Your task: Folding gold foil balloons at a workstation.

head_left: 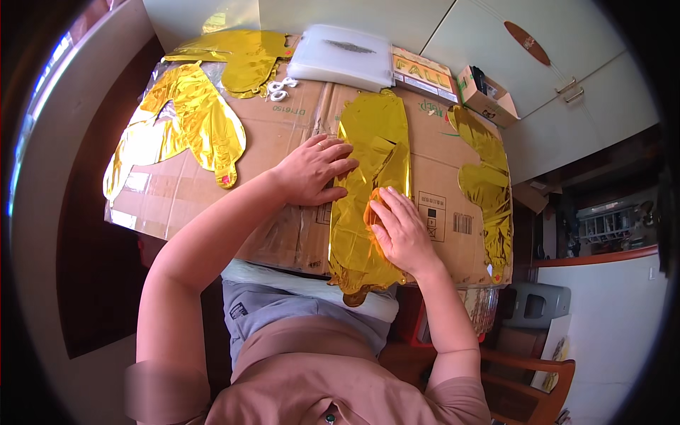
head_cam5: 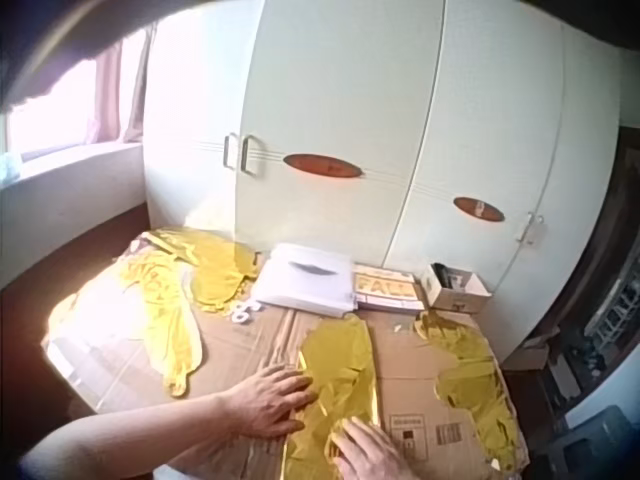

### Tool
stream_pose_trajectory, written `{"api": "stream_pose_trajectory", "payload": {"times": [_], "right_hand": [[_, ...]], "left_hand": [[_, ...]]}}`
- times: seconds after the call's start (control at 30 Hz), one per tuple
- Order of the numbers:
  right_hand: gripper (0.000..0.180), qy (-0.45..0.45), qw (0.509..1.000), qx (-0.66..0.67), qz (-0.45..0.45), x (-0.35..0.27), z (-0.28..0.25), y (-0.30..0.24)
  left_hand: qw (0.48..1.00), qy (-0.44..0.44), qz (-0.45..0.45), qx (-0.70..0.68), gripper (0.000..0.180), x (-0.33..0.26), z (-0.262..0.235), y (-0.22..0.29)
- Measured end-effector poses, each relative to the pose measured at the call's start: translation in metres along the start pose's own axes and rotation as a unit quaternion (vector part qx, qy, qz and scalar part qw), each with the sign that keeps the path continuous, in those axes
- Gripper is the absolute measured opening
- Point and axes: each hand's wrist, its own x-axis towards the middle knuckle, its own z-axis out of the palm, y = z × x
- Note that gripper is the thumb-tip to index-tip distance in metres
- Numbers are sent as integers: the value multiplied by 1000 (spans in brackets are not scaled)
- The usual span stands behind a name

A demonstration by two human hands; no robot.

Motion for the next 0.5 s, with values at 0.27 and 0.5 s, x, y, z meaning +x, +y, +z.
{"api": "stream_pose_trajectory", "payload": {"times": [0.27, 0.5], "right_hand": [[42, -7, 1000, -11, -3, 0, 1, -1], [41, -13, 1000, -24, -3, -1, 3, -2]], "left_hand": [[1000, 4, 3, 8, 61, -1, 3, -2], [999, 4, -29, 13, 74, 2, 6, 8]]}}
